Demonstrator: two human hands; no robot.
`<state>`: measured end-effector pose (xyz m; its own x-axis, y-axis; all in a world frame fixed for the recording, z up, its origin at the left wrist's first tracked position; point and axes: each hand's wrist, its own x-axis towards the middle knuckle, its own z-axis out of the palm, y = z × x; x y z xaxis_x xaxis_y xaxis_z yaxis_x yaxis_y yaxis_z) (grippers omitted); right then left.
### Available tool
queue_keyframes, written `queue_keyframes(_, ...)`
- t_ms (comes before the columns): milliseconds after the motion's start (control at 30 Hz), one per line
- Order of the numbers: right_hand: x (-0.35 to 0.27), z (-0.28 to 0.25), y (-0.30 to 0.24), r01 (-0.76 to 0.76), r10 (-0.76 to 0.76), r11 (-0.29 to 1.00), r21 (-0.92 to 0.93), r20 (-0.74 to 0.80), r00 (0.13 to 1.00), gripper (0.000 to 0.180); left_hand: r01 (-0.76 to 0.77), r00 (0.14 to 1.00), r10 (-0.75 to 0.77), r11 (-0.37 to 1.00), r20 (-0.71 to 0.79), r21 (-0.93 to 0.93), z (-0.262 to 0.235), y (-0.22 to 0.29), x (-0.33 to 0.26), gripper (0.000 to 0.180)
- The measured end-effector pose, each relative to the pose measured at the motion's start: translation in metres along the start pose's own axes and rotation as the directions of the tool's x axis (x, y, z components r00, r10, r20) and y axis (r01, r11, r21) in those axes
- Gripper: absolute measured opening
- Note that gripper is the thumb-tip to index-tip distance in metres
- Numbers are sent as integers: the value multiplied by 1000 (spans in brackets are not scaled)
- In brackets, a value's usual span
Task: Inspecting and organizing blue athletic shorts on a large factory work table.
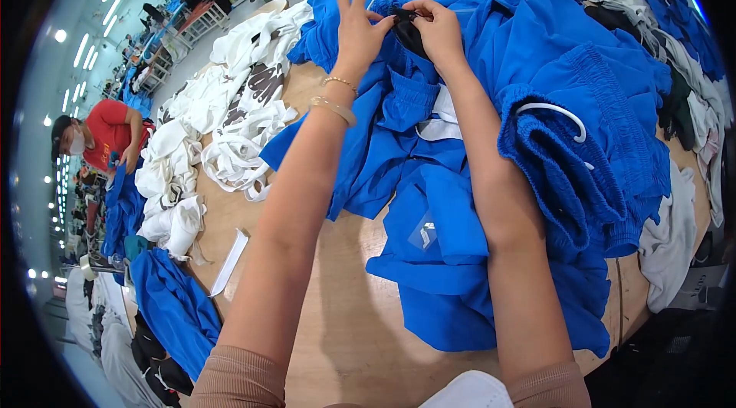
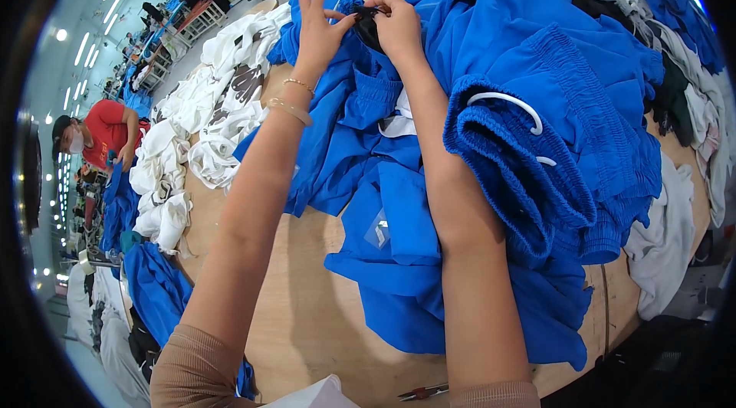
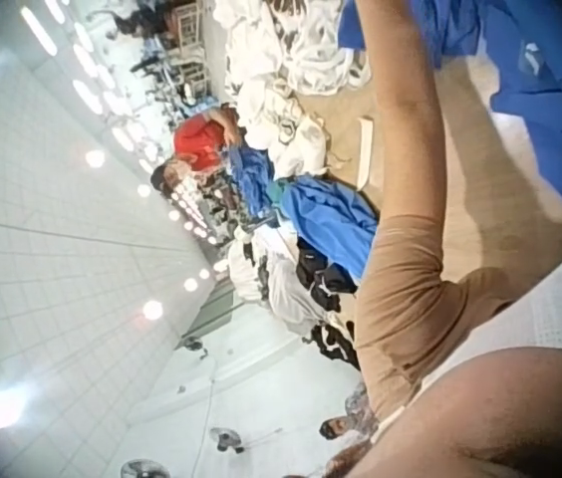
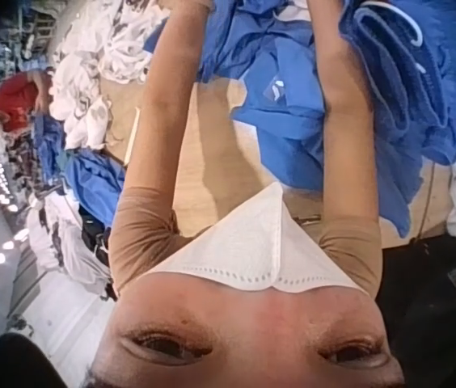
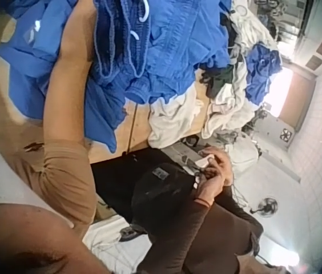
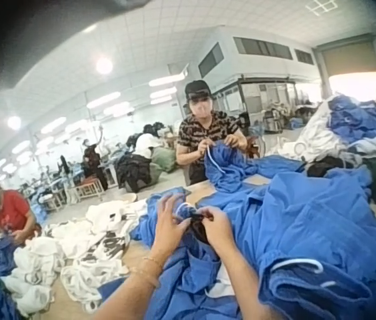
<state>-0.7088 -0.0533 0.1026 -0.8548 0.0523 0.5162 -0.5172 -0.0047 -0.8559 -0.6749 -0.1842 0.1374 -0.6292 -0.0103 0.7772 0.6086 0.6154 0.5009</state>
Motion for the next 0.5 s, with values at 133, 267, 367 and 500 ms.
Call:
queue_keyframes(133,-2,1,-6,35,-34,998,-52,9,999,21,-22,951,-21,991,309,134,-14,-4,12,30)
queue_keyframes(267,-3,1,-9,100,-99,994,-41,16,995,23,-5,983,-25,987,183,163,-9,-11,7,19)
queue_keyframes(367,-3,1,-7,133,-132,986,-103,18,991,28,259,962,-253,964,101,-57,1,-16,-1,20)
queue_keyframes(500,-1,1,-1,113,-115,985,-130,-9,993,21,388,918,-395,872,39,-298,11,-19,-4,19)
